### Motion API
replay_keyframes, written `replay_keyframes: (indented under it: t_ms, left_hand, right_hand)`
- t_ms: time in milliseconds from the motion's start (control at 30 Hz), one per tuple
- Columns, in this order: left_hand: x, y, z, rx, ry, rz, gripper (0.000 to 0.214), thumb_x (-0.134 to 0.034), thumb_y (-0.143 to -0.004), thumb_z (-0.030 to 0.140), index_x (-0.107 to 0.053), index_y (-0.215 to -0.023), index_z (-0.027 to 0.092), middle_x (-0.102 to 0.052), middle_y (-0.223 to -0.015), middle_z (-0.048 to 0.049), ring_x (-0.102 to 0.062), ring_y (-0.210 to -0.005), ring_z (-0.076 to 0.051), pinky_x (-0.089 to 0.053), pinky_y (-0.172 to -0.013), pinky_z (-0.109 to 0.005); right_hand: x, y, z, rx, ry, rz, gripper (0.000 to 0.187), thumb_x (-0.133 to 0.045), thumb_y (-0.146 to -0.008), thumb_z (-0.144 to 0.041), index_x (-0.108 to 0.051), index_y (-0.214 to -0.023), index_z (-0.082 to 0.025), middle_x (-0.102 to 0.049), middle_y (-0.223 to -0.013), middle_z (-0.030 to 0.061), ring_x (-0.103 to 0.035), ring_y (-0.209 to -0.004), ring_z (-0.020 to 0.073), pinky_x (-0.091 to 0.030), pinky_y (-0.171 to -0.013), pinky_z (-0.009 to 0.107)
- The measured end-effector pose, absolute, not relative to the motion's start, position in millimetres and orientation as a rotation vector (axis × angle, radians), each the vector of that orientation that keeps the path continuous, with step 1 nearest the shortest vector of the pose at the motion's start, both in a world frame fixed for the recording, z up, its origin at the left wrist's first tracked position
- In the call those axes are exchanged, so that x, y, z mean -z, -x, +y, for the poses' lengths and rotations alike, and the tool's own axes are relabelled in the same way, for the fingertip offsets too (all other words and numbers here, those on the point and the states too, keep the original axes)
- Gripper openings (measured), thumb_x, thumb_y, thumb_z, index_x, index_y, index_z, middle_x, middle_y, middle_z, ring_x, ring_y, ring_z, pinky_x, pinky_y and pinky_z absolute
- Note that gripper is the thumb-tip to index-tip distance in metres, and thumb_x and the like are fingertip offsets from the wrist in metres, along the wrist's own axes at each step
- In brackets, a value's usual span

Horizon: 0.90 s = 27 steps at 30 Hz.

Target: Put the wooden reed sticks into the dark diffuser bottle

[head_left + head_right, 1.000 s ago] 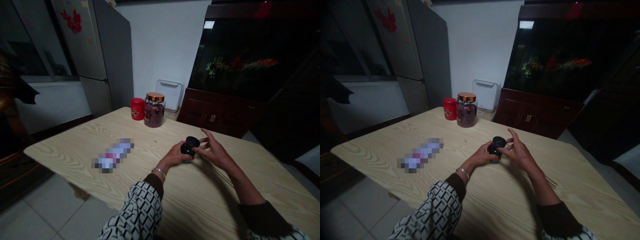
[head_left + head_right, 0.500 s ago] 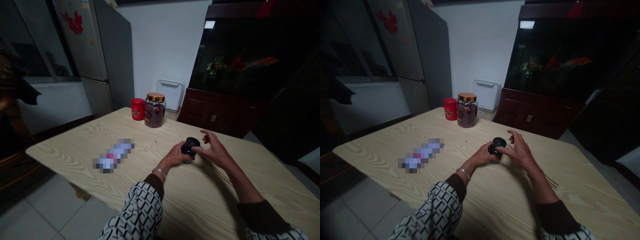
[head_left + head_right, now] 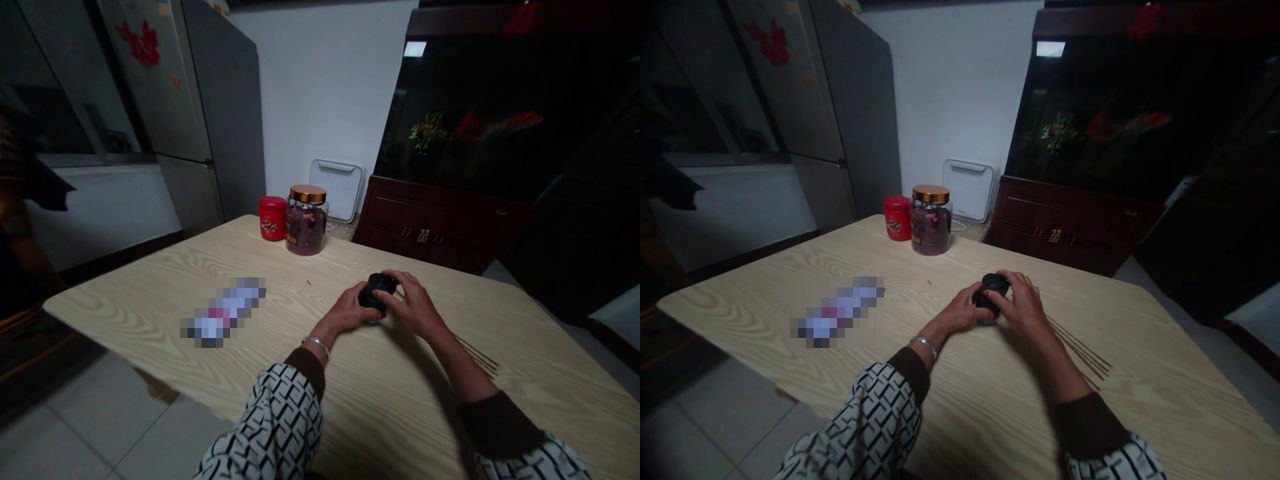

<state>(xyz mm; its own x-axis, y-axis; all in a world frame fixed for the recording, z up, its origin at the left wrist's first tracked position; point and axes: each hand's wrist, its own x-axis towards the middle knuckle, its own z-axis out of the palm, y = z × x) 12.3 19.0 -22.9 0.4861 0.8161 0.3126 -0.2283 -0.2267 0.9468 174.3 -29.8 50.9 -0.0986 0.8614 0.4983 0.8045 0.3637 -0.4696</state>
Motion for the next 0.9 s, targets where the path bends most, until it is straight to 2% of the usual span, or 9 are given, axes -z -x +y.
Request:
replay_keyframes:
  t_ms: [233, 367, 500, 567, 633, 700, 767, 900]
  left_hand:
    - [19.7, -9.8, 15.2, -0.984, -1.526, 0.554, 0.065, -0.081, -0.062, 0.018, -0.060, -0.123, 0.013, -0.066, -0.101, -0.0081, -0.060, -0.089, -0.018, -0.048, -0.081, -0.031]
    - [12.3, -7.3, 4.3, -0.939, -1.602, 0.550, 0.068, -0.081, -0.064, 0.020, -0.058, -0.127, 0.014, -0.066, -0.107, -0.0101, -0.060, -0.095, -0.021, -0.048, -0.088, -0.036]
    - [4.0, 5.3, -8.6, -0.970, -1.696, 0.580, 0.080, -0.086, -0.059, 0.026, -0.053, -0.132, 0.017, -0.061, -0.121, -0.0126, -0.057, -0.107, -0.024, -0.045, -0.095, -0.037]
    - [2.7, 17.6, -15.5, -0.987, -1.791, 0.719, 0.074, -0.087, -0.056, 0.030, -0.057, -0.123, 0.016, -0.063, -0.114, -0.0108, -0.057, -0.100, -0.022, -0.045, -0.087, -0.034]
    - [4.1, 31.0, -24.2, -0.964, -1.890, 0.935, 0.048, -0.082, -0.063, 0.035, -0.061, -0.103, 0.016, -0.064, -0.092, -0.0044, -0.055, -0.081, -0.017, -0.042, -0.073, -0.029]
    - [7.8, 41.7, -35.2, -0.918, -1.964, 1.136, 0.026, -0.070, -0.076, 0.040, -0.058, -0.079, 0.017, -0.056, -0.070, 0.0013, -0.047, -0.066, -0.014, -0.034, -0.063, -0.027]
    - [12.5, 47.2, -47.0, -0.888, -2.018, 1.233, 0.032, -0.058, -0.084, 0.043, -0.051, -0.065, 0.018, -0.048, -0.060, 0.0030, -0.041, -0.059, -0.013, -0.027, -0.058, -0.027]
    - [18.4, 45.7, -61.7, -0.938, -2.027, 1.295, 0.038, -0.049, -0.088, 0.044, -0.045, -0.059, 0.019, -0.043, -0.057, 0.0031, -0.040, -0.059, -0.013, -0.023, -0.057, -0.027]
  right_hand:
    - [-49.2, -172.5, -38.3, -0.110, 1.452, -1.866, 0.042, -0.063, -0.083, -0.046, -0.061, -0.119, -0.024, -0.064, -0.117, 0.0108, -0.058, -0.111, 0.0302, -0.046, -0.096, 0.049]
    - [-46.6, -172.7, -48.5, -0.126, 1.423, -1.849, 0.043, -0.064, -0.083, -0.048, -0.060, -0.120, -0.024, -0.063, -0.118, 0.0107, -0.058, -0.111, 0.0291, -0.046, -0.097, 0.048]
    - [-42.1, -177.7, -63.2, -0.216, 1.398, -1.722, 0.059, -0.066, -0.081, -0.052, -0.053, -0.130, -0.023, -0.058, -0.128, 0.0129, -0.056, -0.115, 0.0285, -0.048, -0.095, 0.045]
    - [-34.1, -184.9, -72.6, -0.297, 1.415, -1.589, 0.056, -0.063, -0.082, -0.057, -0.054, -0.125, -0.021, -0.061, -0.117, 0.0117, -0.060, -0.103, 0.0258, -0.051, -0.083, 0.039]
    - [-19.9, -193.9, -82.5, -0.382, 1.464, -1.456, 0.044, -0.058, -0.084, -0.061, -0.061, -0.098, -0.019, -0.062, -0.086, 0.0054, -0.059, -0.078, 0.0208, -0.049, -0.067, 0.032]
    - [-1.7, -201.1, -91.6, -0.471, 1.494, -1.351, 0.046, -0.055, -0.084, -0.065, -0.052, -0.068, -0.021, -0.048, -0.061, -0.0018, -0.046, -0.058, 0.0153, -0.040, -0.055, 0.028]
    - [15.6, -204.0, -98.3, -0.525, 1.463, -1.279, 0.052, -0.054, -0.084, -0.066, -0.040, -0.059, -0.023, -0.036, -0.055, -0.0050, -0.036, -0.052, 0.0125, -0.031, -0.050, 0.027]
    - [32.5, -199.3, -103.7, -0.500, 1.397, -1.234, 0.053, -0.054, -0.084, -0.067, -0.038, -0.058, -0.023, -0.035, -0.054, -0.0056, -0.033, -0.052, 0.0119, -0.028, -0.050, 0.026]
